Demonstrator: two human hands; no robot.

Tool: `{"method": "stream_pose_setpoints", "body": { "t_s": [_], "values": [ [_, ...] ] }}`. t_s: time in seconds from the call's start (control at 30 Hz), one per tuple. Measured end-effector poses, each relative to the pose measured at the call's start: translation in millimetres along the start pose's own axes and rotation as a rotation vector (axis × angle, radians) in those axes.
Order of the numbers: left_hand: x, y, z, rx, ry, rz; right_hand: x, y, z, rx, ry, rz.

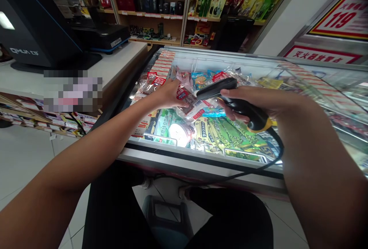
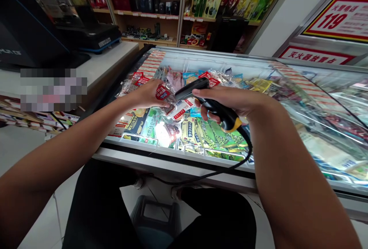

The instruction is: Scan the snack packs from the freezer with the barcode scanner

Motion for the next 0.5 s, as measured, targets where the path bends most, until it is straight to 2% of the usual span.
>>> {"method": "stream_pose_setpoints", "body": {
  "t_s": [0.07, 0.1, 0.27, 0.5],
  "values": [
    [1.7, -2.8, -2.5, 0.014, 0.002, 0.001, -5.1, -7.6, 3.8, -0.003, -0.076, -0.146],
    [2.6, -4.0, -3.4, 0.021, 0.003, 0.002, -6.7, -8.9, 4.3, -0.007, -0.088, -0.176],
    [5.0, -5.6, -5.2, 0.038, 0.004, 0.019, -8.6, -4.6, 6.0, -0.029, -0.113, -0.131],
    [2.4, -3.4, -7.0, 0.018, 0.063, 0.020, -11.9, 0.8, 7.3, -0.052, -0.136, -0.135]
  ]
}}
Point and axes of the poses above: each hand's wrist, its own x-axis towards the middle knuckle, its own y-axis out of the back of the hand, z = x × y, the point moved 7 cm from there along x, towards the middle knuckle, and after that the axes turned 15 degrees about x, right-handed, at the moved point
